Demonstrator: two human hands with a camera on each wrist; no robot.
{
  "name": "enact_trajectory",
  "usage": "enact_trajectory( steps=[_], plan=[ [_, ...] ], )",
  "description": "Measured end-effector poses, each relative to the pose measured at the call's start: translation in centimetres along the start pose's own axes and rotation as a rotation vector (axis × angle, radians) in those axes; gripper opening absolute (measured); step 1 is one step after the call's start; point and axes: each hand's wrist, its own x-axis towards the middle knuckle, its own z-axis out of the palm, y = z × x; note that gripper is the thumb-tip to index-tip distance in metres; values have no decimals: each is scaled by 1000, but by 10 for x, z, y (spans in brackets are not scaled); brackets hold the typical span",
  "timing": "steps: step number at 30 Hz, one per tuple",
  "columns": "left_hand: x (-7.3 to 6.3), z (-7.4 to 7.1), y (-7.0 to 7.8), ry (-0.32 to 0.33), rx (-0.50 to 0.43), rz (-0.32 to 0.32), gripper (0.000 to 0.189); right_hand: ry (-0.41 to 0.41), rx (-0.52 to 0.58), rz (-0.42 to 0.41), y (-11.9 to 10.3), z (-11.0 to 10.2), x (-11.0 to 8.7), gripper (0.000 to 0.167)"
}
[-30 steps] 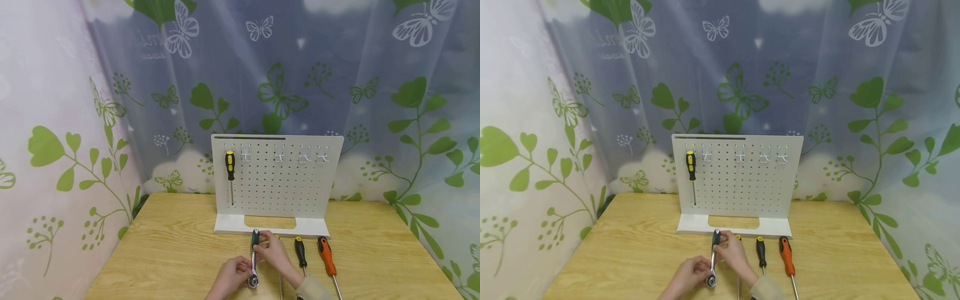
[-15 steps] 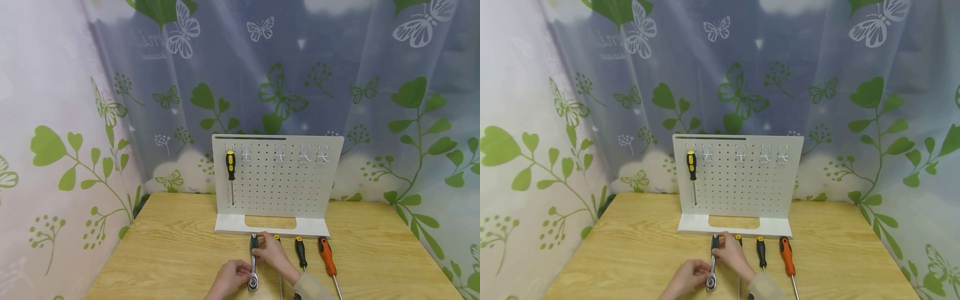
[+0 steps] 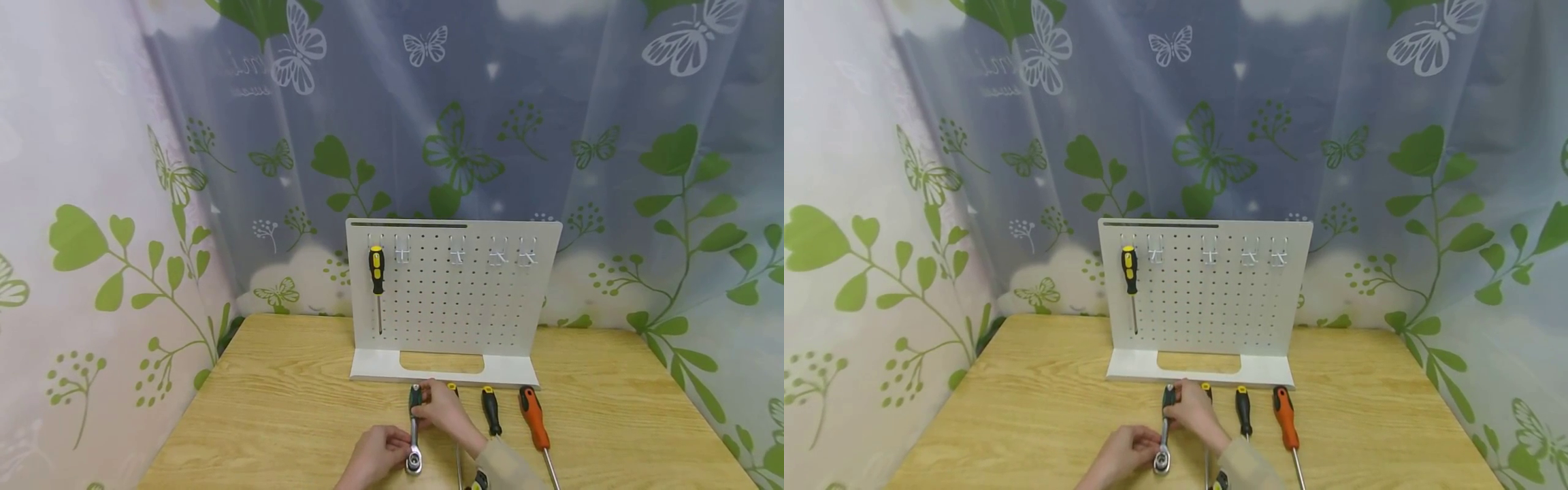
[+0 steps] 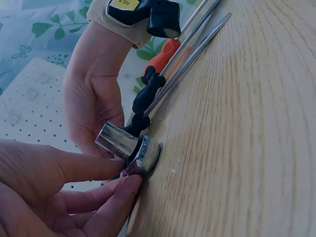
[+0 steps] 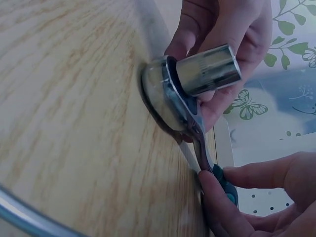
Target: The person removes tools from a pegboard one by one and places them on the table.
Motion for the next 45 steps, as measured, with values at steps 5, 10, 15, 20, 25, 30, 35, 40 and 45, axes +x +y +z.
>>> enact_trajectory(
  steps=[5,10,15,20,25,30,35,40,45],
  plan=[
    [0,1,1,-13,-21,2,12,-1,15,30,0,0,1,48],
    [-1,1,3,-7,-17,-9,12,2,-13,9,-1,0,0,49],
    [-3,1,6,12,4,6,12,1,-30,-13,-3,-2,-1,50],
    [-5,2,7,25,6,18,13,0,-15,-7,-3,-2,-2,53],
    [-5,3,4,38,9,33,13,17,-3,15,-5,-3,-4,55],
    [-5,3,2,52,22,39,13,29,47,-29,-8,-6,-5,53],
    [-4,2,2,58,29,29,11,25,125,-86,-7,-9,-4,50],
    [-4,0,0,68,39,53,11,35,174,-104,-9,-13,-1,45],
    [-1,-5,-2,93,33,65,15,65,180,-93,-15,-18,3,40]
  ],
)
